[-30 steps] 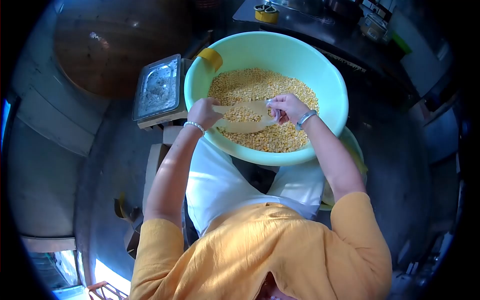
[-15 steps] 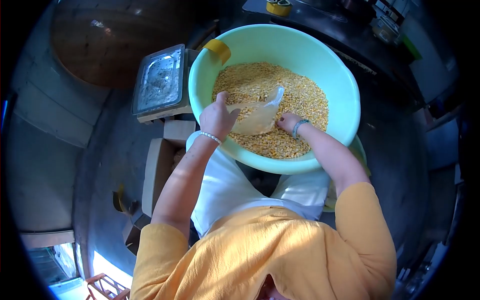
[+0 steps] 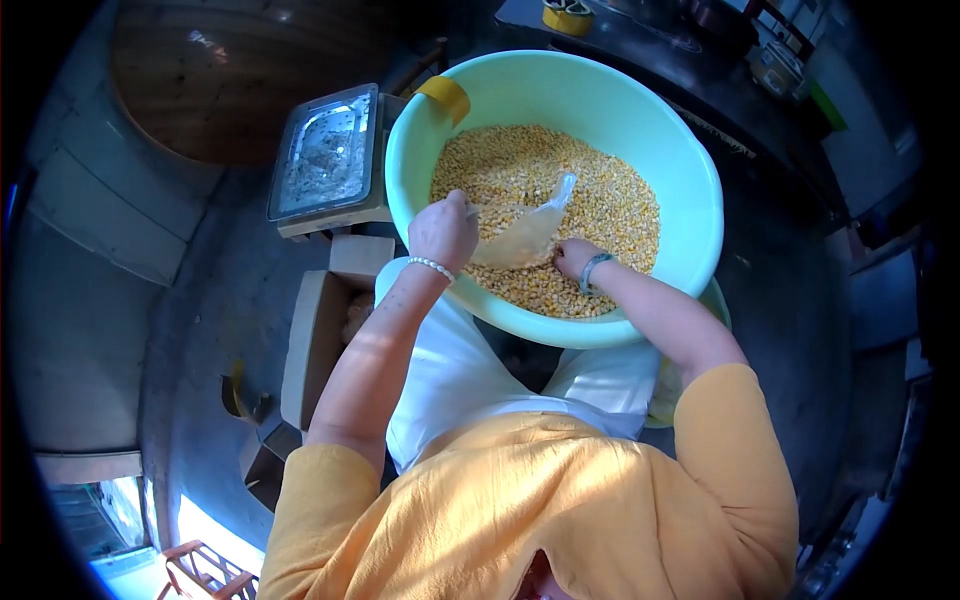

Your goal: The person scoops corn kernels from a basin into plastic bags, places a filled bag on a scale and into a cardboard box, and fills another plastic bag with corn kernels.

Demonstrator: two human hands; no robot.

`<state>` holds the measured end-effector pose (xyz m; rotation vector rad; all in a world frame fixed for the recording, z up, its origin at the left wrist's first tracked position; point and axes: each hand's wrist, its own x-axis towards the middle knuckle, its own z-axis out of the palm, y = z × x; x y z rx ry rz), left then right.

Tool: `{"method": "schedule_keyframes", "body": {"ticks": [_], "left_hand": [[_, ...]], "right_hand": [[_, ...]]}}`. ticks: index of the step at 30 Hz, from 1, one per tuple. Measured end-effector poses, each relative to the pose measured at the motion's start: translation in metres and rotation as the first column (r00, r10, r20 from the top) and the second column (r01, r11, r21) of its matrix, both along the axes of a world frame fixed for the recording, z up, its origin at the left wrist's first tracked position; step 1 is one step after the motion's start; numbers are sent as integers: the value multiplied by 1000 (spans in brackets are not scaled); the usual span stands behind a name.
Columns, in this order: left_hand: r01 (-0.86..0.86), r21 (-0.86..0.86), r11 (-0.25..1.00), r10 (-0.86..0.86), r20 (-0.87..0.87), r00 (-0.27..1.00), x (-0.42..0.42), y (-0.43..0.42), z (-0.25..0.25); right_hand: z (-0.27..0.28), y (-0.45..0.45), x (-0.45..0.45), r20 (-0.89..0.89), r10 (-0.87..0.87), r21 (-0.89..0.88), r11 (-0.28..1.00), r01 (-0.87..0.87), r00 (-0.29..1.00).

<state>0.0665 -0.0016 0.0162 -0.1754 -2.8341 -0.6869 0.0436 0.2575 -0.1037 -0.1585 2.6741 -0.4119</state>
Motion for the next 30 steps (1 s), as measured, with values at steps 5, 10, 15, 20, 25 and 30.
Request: {"method": "schedule_keyframes", "body": {"ticks": [5, 10, 15, 20, 25, 30], "left_hand": [[14, 64, 998, -13, -15, 1000, 2, -1, 2], [-6, 80, 997, 8, -21, 1000, 2, 0, 6], [10, 63, 998, -10, 10, 1000, -1, 0, 7], [8, 94, 996, -11, 30, 999, 0, 0, 10], [-13, 85, 996, 3, 115, 993, -2, 0, 15], [-4, 145, 989, -10, 90, 996, -4, -2, 8]], "right_hand": [[11, -9, 6, 29, -26, -23, 999, 27, 999], [-2, -1, 3, -34, 26, -98, 995, -29, 999], [13, -1, -1, -57, 33, -15, 999, -34, 998], [11, 4, -6, -51, 51, 69, 996, -48, 997], [29, -3, -3, -2, 87, 85, 993, -86, 996], [27, -2, -2, -5, 155, 124, 980, -153, 988]]}}
